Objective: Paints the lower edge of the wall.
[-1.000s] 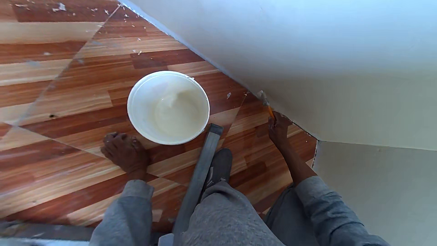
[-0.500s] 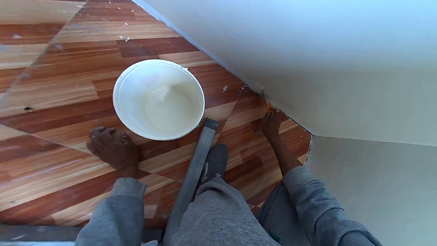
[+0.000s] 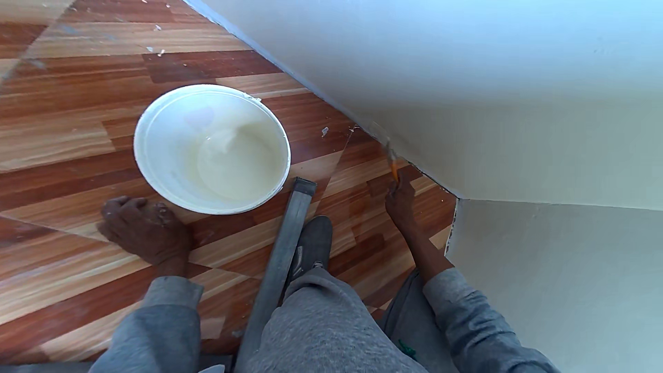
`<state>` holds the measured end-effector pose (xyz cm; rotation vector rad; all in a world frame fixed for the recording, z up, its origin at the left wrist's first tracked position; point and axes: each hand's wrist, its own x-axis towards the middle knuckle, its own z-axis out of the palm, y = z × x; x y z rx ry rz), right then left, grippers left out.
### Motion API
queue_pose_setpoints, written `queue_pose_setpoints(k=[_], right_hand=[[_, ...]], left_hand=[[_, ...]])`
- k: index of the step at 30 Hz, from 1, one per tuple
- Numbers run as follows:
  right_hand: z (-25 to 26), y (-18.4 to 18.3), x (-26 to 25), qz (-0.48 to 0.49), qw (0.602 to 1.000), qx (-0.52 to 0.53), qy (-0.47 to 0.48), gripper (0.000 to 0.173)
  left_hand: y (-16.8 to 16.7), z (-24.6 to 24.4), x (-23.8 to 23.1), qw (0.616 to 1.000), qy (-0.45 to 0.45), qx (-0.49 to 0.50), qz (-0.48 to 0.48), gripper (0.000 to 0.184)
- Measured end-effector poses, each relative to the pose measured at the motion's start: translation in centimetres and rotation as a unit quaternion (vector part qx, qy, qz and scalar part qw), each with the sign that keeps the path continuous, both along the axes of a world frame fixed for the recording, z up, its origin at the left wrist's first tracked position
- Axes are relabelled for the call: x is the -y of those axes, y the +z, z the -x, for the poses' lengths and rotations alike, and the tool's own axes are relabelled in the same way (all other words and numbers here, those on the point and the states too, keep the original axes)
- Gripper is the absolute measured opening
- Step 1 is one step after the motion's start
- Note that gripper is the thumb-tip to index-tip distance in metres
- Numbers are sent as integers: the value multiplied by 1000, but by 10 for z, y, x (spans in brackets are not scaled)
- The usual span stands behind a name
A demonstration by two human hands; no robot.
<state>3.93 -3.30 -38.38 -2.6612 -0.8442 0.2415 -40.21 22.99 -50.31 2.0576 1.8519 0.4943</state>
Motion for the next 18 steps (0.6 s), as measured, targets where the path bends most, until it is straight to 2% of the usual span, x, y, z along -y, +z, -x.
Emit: queue_pose_setpoints(k=[6, 9, 14, 18], right_hand=[[7, -3, -58, 2, 998, -16, 55, 37], [-11, -8, -41, 6, 1000, -25, -2, 37], [-21, -2, 6, 53, 996, 17, -76, 37], [-9, 7, -12, 54, 998, 5, -28, 32]], left_hand=[[-4, 3, 2, 1000, 7, 5, 4, 51], [-3, 2, 2, 1000, 5, 6, 12, 52], [-9, 8, 1, 1000, -9, 2, 7, 54], [-9, 6, 2, 1000, -7, -6, 7, 51]])
